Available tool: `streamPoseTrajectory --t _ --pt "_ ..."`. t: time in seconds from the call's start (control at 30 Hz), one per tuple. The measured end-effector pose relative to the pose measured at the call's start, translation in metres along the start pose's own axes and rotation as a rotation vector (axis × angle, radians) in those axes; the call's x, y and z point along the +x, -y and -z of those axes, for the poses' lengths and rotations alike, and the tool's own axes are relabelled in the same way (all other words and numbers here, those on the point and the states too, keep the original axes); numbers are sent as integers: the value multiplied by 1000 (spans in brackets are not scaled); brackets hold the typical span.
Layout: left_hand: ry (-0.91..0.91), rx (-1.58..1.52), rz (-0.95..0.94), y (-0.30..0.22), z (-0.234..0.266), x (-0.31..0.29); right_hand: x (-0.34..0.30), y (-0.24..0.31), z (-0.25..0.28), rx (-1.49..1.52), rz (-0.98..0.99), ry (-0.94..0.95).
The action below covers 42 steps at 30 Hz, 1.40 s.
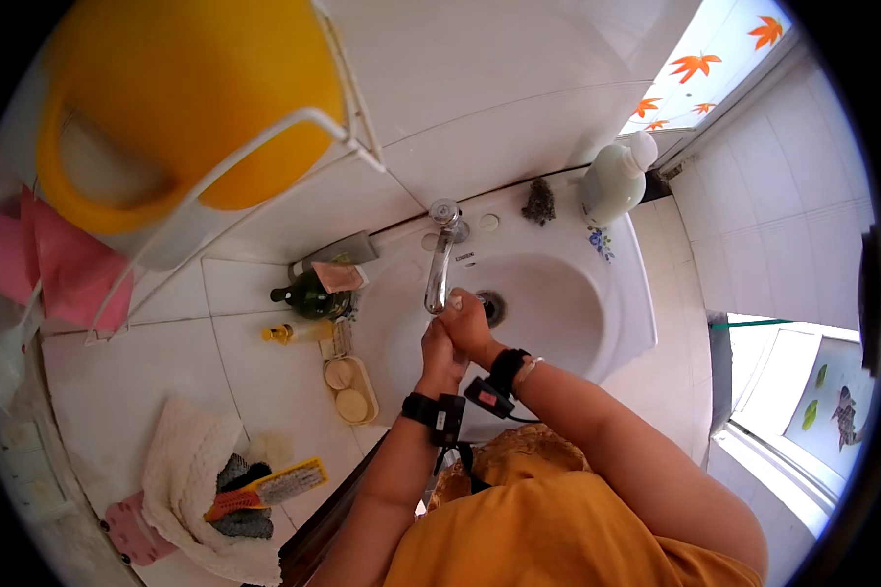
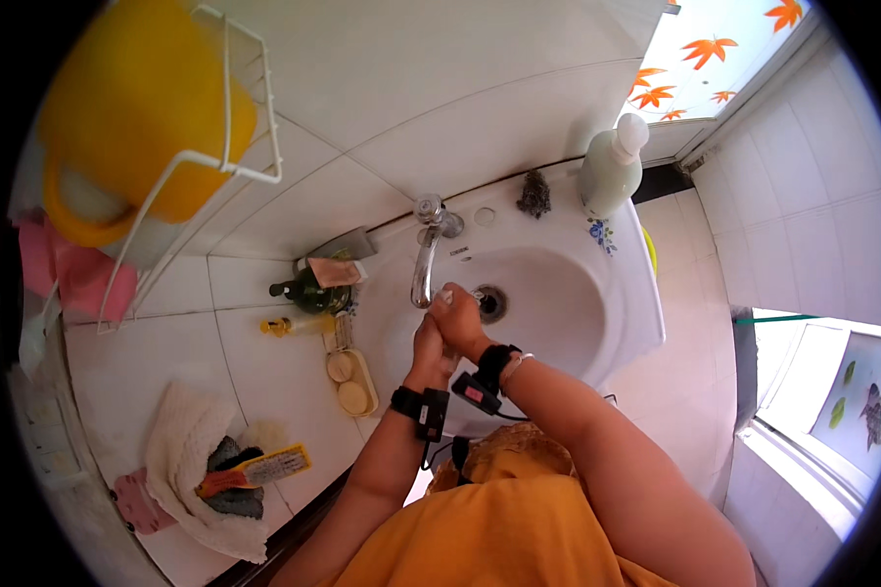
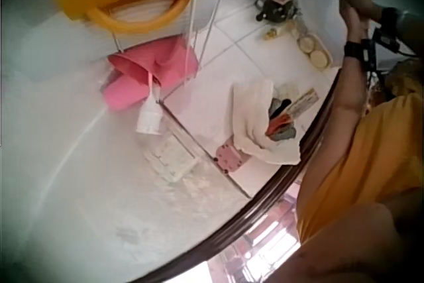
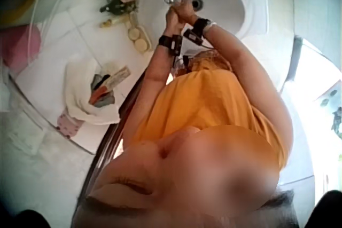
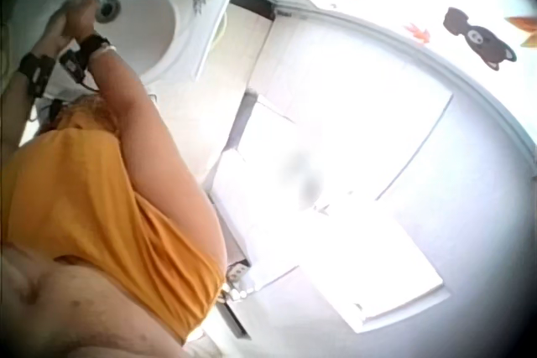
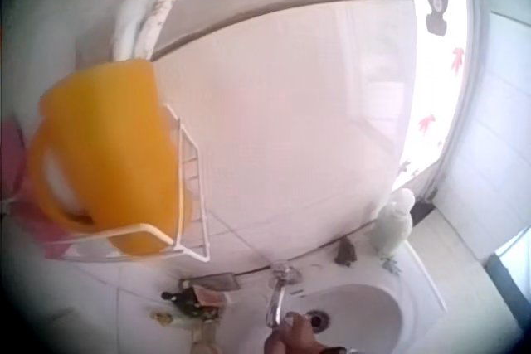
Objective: The person washes a small white cloth in a bathroom sink by applying soap, rubbing the cloth against itself to create a lather, and then rinsing it thoroughly under a stream of water from the faucet.
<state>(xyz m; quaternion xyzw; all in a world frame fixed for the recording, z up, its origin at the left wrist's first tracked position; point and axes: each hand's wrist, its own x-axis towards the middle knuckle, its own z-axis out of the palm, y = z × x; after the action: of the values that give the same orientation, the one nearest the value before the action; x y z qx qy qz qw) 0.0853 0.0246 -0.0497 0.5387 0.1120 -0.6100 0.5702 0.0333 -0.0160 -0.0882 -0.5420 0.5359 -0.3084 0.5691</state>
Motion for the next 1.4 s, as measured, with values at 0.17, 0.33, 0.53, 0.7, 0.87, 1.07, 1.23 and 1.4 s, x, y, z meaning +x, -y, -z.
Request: streamPoseTrajectory --t 0.17,0.33,0.53,0.7,0.87,1.07,1.23,1.4 --pt "409 -29 182 -14 67 35 -7 19 -5 462 -244 81" --pt "330 269 -336 -4 88 64 -19 5 -27 201 282 176" --pt "106 265 66 -7 10 -9 25 -19 -6 -493 286 177" --pt "2 96 18 -26 22 8 0 19 -1 729 -368 219" --pt "-88 132 -61 -15 -1 2 -3 18 -5 183 173 25" --pt "181 -98 80 -37 20 -32 35 21 17 334 -248 351" --pt "231 -307 43 -46 44 -31 31 54 34 527 -415 483" --pt "243 -347 94 -49 46 -40 37 81 62 -242 397 77"
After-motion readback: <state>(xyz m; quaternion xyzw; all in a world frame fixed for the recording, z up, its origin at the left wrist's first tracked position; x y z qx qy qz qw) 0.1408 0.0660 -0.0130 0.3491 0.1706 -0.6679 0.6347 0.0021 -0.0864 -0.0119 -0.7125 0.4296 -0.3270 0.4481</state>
